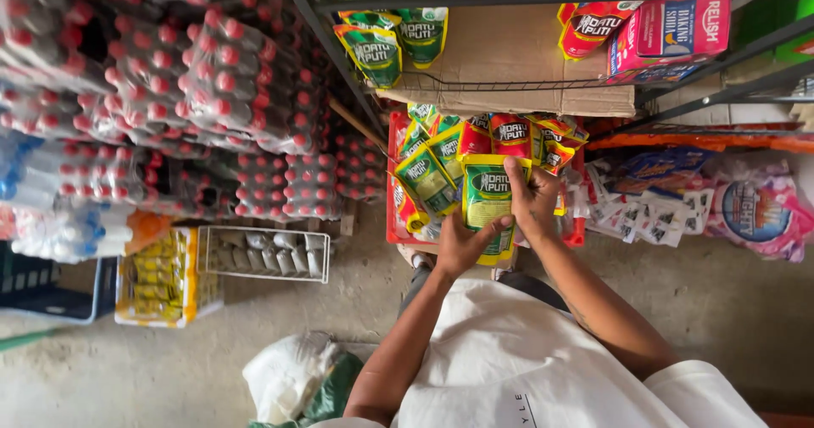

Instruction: The person is organizing and stocking small condiment sachets in a crate and on a store shelf.

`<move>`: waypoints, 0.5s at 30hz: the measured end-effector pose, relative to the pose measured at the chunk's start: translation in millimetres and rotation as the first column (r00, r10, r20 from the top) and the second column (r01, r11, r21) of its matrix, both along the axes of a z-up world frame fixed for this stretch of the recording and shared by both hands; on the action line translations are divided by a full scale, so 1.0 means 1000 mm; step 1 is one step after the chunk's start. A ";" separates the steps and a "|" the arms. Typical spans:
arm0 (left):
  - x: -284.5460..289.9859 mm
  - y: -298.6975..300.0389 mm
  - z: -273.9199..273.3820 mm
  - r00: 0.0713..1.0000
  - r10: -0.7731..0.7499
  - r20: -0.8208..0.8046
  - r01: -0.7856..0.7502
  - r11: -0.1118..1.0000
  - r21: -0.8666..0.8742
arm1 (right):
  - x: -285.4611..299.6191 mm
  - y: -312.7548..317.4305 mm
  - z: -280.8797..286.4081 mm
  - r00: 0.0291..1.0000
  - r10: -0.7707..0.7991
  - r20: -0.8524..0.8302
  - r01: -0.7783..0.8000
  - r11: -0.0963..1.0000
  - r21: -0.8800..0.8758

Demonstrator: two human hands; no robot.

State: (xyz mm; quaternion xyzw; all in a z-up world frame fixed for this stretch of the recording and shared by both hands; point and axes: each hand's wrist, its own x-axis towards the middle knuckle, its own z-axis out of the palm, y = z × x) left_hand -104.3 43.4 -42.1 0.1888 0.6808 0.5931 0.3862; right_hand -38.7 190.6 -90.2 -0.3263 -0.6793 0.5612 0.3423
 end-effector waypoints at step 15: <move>-0.103 -0.020 -0.112 0.930 -0.217 0.297 0.066 0.893 0.445 | -0.025 -0.054 0.077 0.971 0.199 -0.133 -0.223 0.954 -0.202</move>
